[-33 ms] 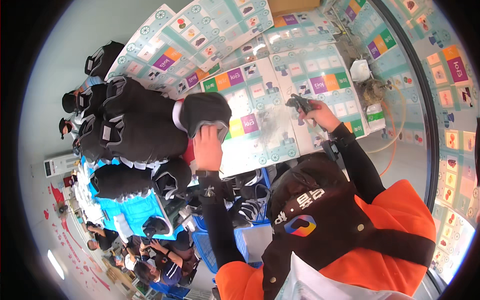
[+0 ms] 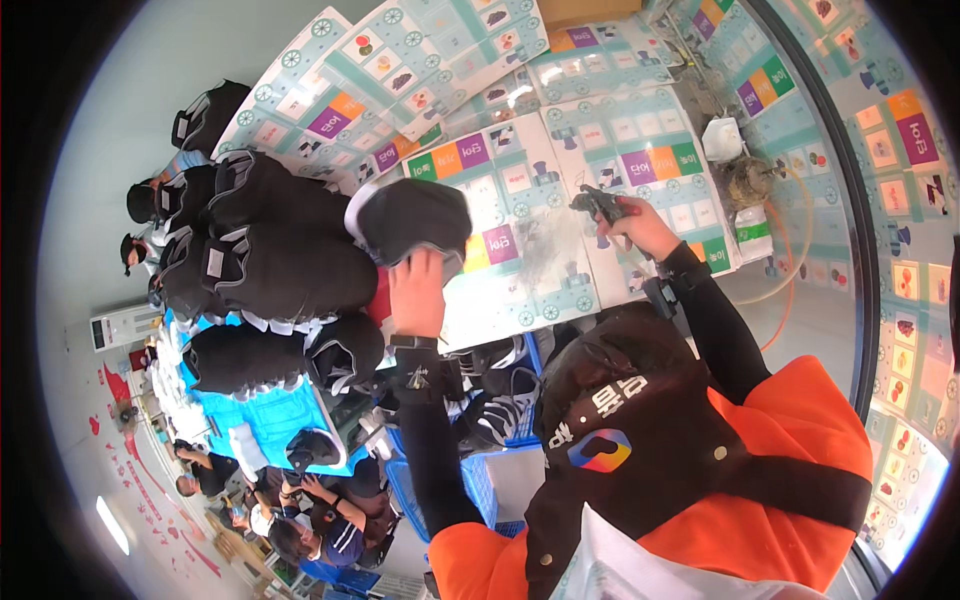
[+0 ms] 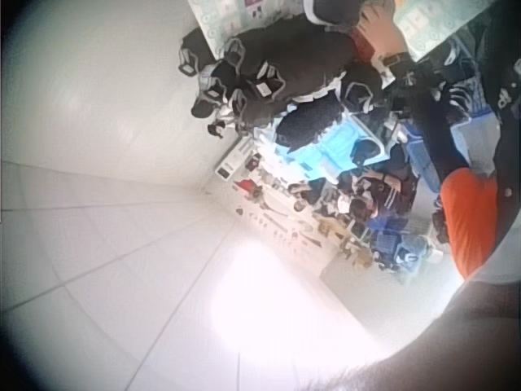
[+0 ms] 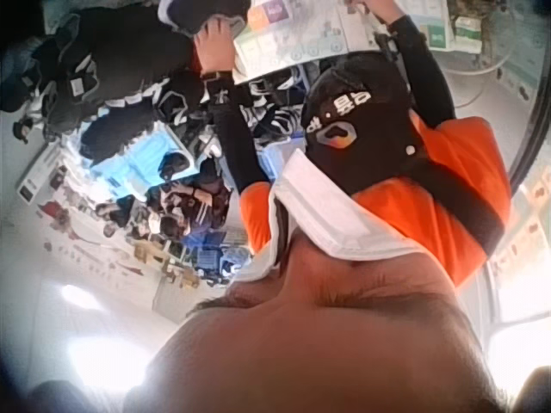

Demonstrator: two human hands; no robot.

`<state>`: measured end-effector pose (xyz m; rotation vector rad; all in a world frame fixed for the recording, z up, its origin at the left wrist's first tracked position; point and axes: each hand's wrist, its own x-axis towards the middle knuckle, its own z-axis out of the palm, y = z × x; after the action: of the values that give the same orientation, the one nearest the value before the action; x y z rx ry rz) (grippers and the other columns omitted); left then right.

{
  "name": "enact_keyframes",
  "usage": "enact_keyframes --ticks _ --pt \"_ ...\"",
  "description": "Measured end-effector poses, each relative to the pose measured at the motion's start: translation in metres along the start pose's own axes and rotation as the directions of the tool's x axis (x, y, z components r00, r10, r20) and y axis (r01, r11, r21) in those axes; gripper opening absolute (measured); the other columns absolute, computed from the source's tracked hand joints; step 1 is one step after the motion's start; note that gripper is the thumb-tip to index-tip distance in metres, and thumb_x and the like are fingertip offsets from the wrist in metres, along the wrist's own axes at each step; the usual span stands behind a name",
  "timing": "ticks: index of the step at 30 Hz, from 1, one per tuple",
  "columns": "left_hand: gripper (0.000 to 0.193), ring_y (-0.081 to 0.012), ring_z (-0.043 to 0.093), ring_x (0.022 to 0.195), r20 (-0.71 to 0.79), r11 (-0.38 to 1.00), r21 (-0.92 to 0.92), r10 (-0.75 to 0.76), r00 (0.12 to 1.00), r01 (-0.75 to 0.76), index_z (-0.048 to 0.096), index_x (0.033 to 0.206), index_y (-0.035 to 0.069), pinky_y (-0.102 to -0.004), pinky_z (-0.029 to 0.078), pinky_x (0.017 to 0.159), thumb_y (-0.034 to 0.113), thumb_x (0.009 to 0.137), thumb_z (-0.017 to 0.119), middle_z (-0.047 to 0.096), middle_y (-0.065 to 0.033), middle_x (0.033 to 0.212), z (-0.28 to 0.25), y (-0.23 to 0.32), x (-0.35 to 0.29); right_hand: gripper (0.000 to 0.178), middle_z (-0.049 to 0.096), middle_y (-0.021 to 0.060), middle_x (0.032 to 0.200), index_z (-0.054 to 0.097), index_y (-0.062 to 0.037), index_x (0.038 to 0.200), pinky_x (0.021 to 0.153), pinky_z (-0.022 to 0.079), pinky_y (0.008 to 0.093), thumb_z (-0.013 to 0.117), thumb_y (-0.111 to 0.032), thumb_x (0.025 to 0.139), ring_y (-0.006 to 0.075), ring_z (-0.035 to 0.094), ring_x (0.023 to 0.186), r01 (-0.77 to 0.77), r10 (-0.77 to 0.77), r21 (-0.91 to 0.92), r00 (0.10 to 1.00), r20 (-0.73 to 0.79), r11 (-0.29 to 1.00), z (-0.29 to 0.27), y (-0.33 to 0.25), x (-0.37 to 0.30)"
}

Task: The person cleans the interior and exterior of several shoes using a brush and a handheld suction tool. The person picks up a shoe from a bin, uses the brush to scrub the outer surface and the inner lining, then applies the suction tool to the inside of the shoe before placing it into a different bin and repeating the process with another shoe.

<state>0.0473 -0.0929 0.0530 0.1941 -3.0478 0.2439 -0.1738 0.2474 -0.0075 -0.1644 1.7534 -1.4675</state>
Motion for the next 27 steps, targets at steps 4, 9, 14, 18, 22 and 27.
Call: enact_keyframes --ticks 4,9,14,18,22,27 --pt "0.033 -0.0289 0.056 0.112 0.098 0.949 -0.156 0.291 0.952 -0.274 0.065 0.116 0.015 -0.0425 0.051 0.093 0.011 0.083 0.060 0.059 -0.0022 0.119 -0.002 0.027 0.007 0.026 0.073 0.0029 0.087 0.069 -0.0033 0.104 0.051 0.045 0.0270 0.063 -0.005 0.079 0.0099 0.066 0.077 -0.009 0.009 0.011 0.999 0.047 1.000 -0.011 0.007 0.006" --pt "0.040 -0.0360 0.062 0.112 -0.127 0.701 -0.713 -0.158 0.979 0.021 0.060 0.124 0.000 -0.0407 0.051 0.098 -0.006 0.084 0.062 0.062 -0.0120 0.129 0.071 0.073 -0.027 0.024 0.073 0.0034 0.087 0.069 -0.0029 0.104 0.050 0.045 0.0272 0.061 -0.006 0.082 0.0107 0.068 0.078 -0.001 -0.003 0.058 0.998 0.057 0.998 -0.022 0.018 0.002" --pt "0.039 -0.0208 0.067 0.106 0.174 0.098 -0.942 -0.673 0.719 0.320 0.057 0.133 -0.005 -0.0338 0.054 0.091 0.003 0.095 0.066 0.070 -0.0122 0.117 0.108 0.086 -0.062 0.029 0.073 0.0003 0.092 0.068 -0.0045 0.110 0.054 0.044 0.0235 0.064 -0.007 0.081 0.0093 0.069 0.087 -0.076 0.074 0.036 0.996 0.054 0.996 -0.034 0.012 -0.012" --pt "0.027 -0.0269 0.069 0.103 0.025 0.341 -0.852 -0.731 0.682 0.397 0.067 0.124 0.002 -0.0369 0.052 0.091 0.005 0.098 0.060 0.072 -0.0152 0.113 0.105 0.091 -0.068 0.025 0.072 0.0017 0.085 0.068 -0.0030 0.104 0.050 0.044 0.0256 0.063 -0.009 0.081 0.0101 0.068 0.076 0.027 -0.030 0.062 0.998 0.052 0.998 -0.050 0.047 0.003" --pt "0.037 -0.0382 0.064 0.099 -0.197 0.786 -0.363 -0.590 0.783 0.500 0.069 0.125 0.007 -0.0481 0.050 0.089 0.007 0.088 0.070 0.070 -0.0163 0.108 0.015 0.088 -0.038 0.026 0.073 0.0015 0.083 0.068 -0.0021 0.106 0.051 0.045 0.0263 0.063 -0.008 0.081 0.0091 0.067 0.076 -0.055 0.055 0.028 0.998 -0.005 0.998 -0.064 0.046 -0.016" --pt "0.030 -0.0383 0.067 0.095 0.049 0.833 -0.390 -0.408 0.912 0.393 0.076 0.111 0.008 -0.0453 0.052 0.086 0.015 0.081 0.076 0.074 -0.0166 0.101 0.055 0.088 0.038 0.023 0.074 0.0052 0.085 0.070 0.0005 0.102 0.063 0.050 0.0274 0.064 -0.006 0.080 0.0134 0.068 0.077 0.018 -0.022 0.102 0.999 0.042 0.995 -0.059 0.063 -0.009"
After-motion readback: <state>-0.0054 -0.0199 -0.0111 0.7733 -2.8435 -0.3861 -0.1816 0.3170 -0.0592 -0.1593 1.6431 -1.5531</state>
